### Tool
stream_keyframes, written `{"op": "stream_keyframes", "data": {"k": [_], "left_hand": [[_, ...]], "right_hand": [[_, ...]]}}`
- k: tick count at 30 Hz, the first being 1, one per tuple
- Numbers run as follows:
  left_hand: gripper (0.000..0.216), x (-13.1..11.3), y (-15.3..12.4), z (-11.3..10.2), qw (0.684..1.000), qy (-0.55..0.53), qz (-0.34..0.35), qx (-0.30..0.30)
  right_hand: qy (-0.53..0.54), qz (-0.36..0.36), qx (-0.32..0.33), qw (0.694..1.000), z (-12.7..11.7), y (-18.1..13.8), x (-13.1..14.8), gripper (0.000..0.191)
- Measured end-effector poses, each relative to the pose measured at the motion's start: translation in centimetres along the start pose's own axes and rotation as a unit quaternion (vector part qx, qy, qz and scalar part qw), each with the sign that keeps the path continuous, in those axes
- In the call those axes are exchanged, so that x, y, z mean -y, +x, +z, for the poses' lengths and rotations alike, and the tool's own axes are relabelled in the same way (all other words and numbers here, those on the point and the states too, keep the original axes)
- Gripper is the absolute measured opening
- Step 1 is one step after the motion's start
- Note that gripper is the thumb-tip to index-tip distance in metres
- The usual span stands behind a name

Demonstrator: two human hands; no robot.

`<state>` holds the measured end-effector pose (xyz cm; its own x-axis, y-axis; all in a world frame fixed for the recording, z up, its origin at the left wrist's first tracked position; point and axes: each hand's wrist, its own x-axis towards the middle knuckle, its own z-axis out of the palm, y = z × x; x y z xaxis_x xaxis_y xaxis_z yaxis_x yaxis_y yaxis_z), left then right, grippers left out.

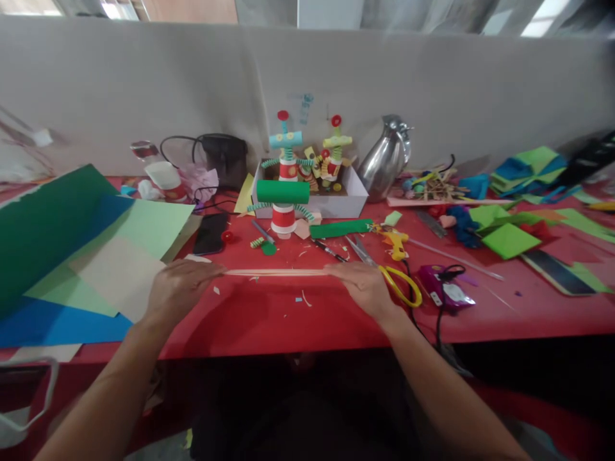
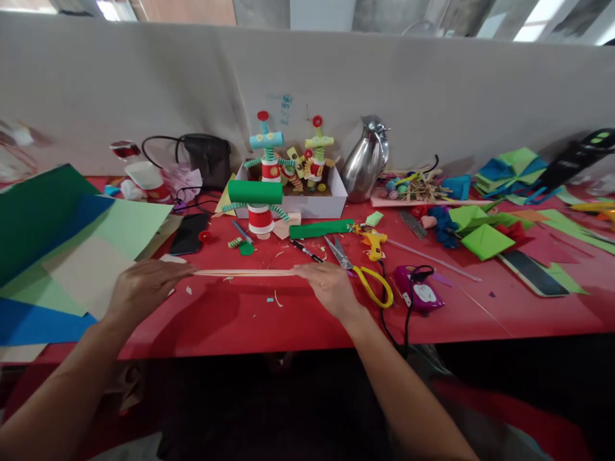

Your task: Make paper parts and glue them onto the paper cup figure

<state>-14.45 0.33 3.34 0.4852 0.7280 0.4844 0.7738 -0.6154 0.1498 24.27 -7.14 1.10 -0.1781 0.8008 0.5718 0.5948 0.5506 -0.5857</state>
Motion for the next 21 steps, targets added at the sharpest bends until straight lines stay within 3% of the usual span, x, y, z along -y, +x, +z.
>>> {"op": "stream_keyframes", "data": {"k": [2, 4, 8, 14, 18, 21], "left_hand": [[0.022, 0.1, -0.4, 0.4, 0.996, 0.064, 0.056, -0.04], [0.022, -0.1, -0.7, 0.9, 0.99, 0.104, 0.079, -0.043], [0.028, -2.9, -0.2, 2.3, 0.989, 0.111, 0.079, -0.05], [0.038, -9.4, 1.4, 5.4, 0.98, 0.001, 0.195, -0.025], [0.036, -10.5, 1.5, 6.5, 0.976, 0.0, 0.213, -0.05], [0.033, -10.8, 1.4, 6.6, 0.978, 0.023, 0.202, -0.057]], "right_hand": [[-0.055, -0.091, -0.001, 0.994, 0.0, -0.7, -0.1, 0.036], [-0.078, -0.128, -0.004, 0.989, 0.2, -1.4, -0.4, 0.038], [-0.057, -0.081, -0.028, 0.995, 0.8, -1.8, -0.4, 0.034], [-0.053, -0.033, -0.027, 0.998, 1.6, -1.2, 0.7, 0.029], [-0.049, -0.047, -0.054, 0.996, 1.8, -1.2, 0.2, 0.03], [-0.125, -0.059, -0.03, 0.99, 2.1, -1.1, -0.1, 0.026]]}}
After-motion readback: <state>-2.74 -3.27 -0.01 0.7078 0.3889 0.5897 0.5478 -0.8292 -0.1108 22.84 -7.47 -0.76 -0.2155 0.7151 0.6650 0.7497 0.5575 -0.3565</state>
